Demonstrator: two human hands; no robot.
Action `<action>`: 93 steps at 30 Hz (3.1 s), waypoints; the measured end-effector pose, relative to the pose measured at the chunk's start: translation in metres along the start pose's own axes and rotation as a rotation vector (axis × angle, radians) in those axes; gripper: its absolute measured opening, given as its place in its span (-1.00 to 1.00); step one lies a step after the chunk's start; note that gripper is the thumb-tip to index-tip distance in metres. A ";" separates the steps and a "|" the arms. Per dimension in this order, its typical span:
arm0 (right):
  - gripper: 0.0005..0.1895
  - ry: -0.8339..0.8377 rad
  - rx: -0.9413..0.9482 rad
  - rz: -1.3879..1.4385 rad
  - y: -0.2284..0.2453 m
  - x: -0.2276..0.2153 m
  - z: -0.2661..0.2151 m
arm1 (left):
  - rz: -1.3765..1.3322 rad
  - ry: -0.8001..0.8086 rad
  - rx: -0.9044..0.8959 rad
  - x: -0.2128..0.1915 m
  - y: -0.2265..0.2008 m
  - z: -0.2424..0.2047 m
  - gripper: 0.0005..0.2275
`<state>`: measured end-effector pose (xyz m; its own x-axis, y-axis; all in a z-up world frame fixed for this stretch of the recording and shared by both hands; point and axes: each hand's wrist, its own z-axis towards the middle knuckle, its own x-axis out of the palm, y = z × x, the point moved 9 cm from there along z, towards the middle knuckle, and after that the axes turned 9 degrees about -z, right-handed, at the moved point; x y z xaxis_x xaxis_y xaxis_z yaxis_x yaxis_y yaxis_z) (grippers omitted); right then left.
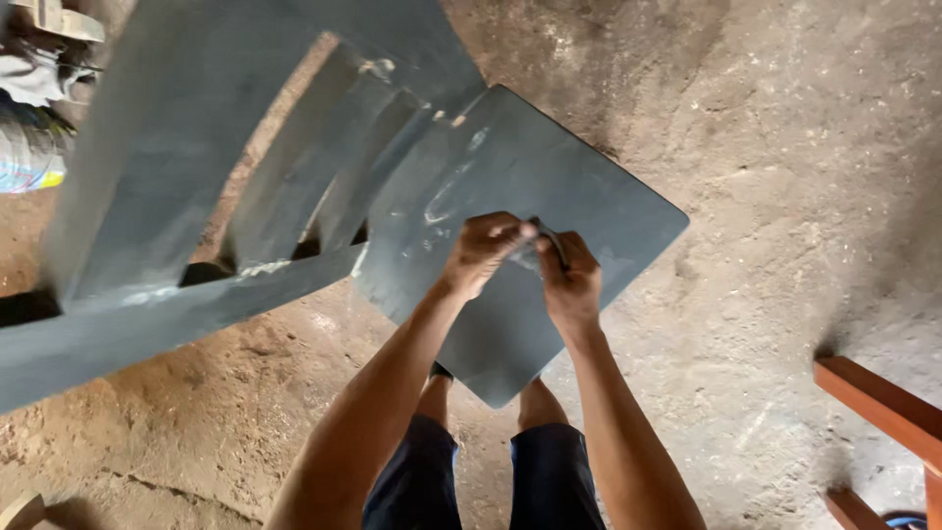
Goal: The person sands the seat and backrest slats of a dark grey wooden chair with a piece of sandpaper.
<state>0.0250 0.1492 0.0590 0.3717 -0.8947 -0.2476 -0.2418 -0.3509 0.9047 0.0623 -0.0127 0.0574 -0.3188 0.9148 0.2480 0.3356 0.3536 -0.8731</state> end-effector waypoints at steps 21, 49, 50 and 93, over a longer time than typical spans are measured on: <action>-0.80 -0.114 -1.146 -1.095 0.098 0.146 0.129 | 1.324 -0.333 0.394 -0.124 -0.004 -0.030 -0.37; -0.69 -0.048 -1.199 -1.171 0.093 0.160 0.123 | 1.328 -0.348 0.354 -0.127 0.002 -0.029 -0.38; -0.69 -0.051 -1.192 -1.171 0.091 0.155 0.128 | 1.331 -0.341 0.355 -0.127 0.002 -0.030 -0.38; -0.79 -0.034 -1.219 -1.141 0.094 0.144 0.147 | 1.403 -0.341 0.335 -0.127 0.008 -0.028 -0.36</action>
<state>-0.0760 -0.0534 0.0574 -0.1682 -0.3594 -0.9179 0.9201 -0.3914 -0.0154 0.1302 -0.1209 0.0304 -0.1185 0.3577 -0.9263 0.3377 -0.8627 -0.3764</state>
